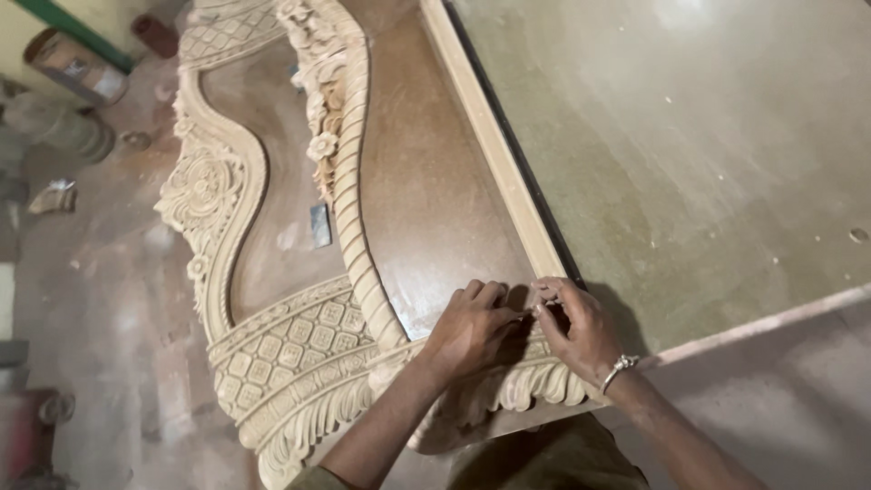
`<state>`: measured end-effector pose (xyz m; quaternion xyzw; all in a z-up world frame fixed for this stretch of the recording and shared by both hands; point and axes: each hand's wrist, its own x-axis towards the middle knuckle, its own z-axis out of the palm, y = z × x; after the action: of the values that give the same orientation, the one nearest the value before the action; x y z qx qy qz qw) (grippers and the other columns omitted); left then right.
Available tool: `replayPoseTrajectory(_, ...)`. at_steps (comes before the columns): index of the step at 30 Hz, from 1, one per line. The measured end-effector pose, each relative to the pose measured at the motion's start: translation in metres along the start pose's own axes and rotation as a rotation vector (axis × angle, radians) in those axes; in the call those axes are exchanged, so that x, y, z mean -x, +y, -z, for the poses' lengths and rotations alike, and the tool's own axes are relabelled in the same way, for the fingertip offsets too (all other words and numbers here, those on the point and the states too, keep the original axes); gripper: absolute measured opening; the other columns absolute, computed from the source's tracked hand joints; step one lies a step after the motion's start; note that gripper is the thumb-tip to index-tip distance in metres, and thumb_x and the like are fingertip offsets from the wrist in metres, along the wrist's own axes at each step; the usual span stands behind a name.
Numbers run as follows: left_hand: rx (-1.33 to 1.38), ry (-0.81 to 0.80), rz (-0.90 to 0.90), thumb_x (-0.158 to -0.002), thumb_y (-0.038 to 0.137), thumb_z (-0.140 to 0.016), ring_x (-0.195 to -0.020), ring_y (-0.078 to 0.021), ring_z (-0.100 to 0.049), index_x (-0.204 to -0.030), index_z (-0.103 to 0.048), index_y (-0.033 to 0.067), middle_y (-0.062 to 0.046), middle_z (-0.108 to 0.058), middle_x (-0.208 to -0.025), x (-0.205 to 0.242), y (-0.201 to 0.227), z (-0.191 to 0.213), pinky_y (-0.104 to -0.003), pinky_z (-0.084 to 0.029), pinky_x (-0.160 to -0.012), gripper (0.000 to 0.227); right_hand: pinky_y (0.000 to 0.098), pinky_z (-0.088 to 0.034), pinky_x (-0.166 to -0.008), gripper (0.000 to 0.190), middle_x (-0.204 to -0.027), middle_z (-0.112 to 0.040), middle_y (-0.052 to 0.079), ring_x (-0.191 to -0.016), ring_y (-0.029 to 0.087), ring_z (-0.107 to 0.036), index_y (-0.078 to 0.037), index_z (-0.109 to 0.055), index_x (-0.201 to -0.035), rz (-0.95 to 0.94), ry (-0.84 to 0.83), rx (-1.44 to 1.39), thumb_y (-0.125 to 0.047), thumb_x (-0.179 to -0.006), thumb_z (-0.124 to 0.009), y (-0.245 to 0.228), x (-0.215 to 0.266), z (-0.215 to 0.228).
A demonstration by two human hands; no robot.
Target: The person uses a small carving tool to refine the details of a large, ornate wooden piece. They carefully scrape and shape the carved edges and patterns along the curved border of the object.
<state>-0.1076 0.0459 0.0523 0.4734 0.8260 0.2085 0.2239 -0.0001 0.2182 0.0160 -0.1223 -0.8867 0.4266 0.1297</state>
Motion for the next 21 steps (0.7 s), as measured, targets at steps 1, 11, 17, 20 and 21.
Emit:
replayPoseTrajectory(1,-0.003,-0.050,0.018,-0.084,0.031,-0.073,-0.097,-0.0254,-0.052,-0.106,-0.074,0.0095,-0.010,-0.060,-0.109,-0.001,0.000,-0.001,-0.039,-0.045,-0.083,0.030,0.0379,-0.057,-0.083,0.035,-0.107,-0.072,0.011,-0.100,0.027,-0.071,-0.008,-0.060,-0.122,-0.014,-0.009,0.007,-0.014,-0.089,-0.067,0.002,0.001,-0.001)
replayPoseTrajectory(11,-0.059,0.380,-0.259,-0.081,0.006,-0.071,-0.102,-0.0291,-0.056,-0.108,-0.075,0.0063,-0.013,-0.064,-0.115,0.012,-0.010,-0.021,-0.042,-0.050,-0.086,0.027,0.0353,-0.059,-0.081,0.036,-0.103,-0.074,0.007,-0.095,0.021,-0.072,-0.010,-0.060,-0.123,-0.115,0.063,0.081,-0.015,-0.088,-0.067,0.000,0.000,-0.008)
replayPoseTrajectory(17,-0.063,0.364,-0.073,-0.081,0.004,-0.069,-0.083,-0.0245,-0.058,-0.102,-0.074,0.0039,-0.010,-0.068,-0.098,0.018,-0.035,-0.032,-0.038,-0.049,-0.075,0.022,0.0344,-0.060,-0.079,0.025,-0.100,-0.075,0.008,-0.093,0.020,-0.074,-0.009,-0.065,-0.115,-0.084,0.138,0.114,-0.016,-0.092,-0.066,0.002,0.004,-0.013)
replayPoseTrajectory(20,0.156,0.393,-0.007,-0.088,0.008,-0.068,-0.074,-0.0223,-0.058,-0.096,-0.074,0.0048,-0.007,-0.068,-0.085,0.021,-0.040,-0.033,-0.038,-0.046,-0.075,0.010,0.0343,-0.060,-0.081,0.022,-0.101,-0.076,0.008,-0.095,0.020,-0.074,-0.009,-0.066,-0.114,-0.109,0.152,0.116,-0.016,-0.093,-0.066,0.000,0.001,-0.016)
replayPoseTrajectory(21,0.171,0.383,-0.021,-0.089,0.007,-0.067,-0.074,-0.0203,-0.060,-0.094,-0.073,0.0053,-0.007,-0.069,-0.085,0.021,-0.037,-0.037,-0.039,-0.044,-0.078,0.009,0.0339,-0.060,-0.082,0.022,-0.103,-0.075,0.008,-0.096,0.020,-0.074,-0.008,-0.066,-0.114,-0.104,0.159,0.114,-0.015,-0.093,-0.065,-0.002,0.003,-0.018)
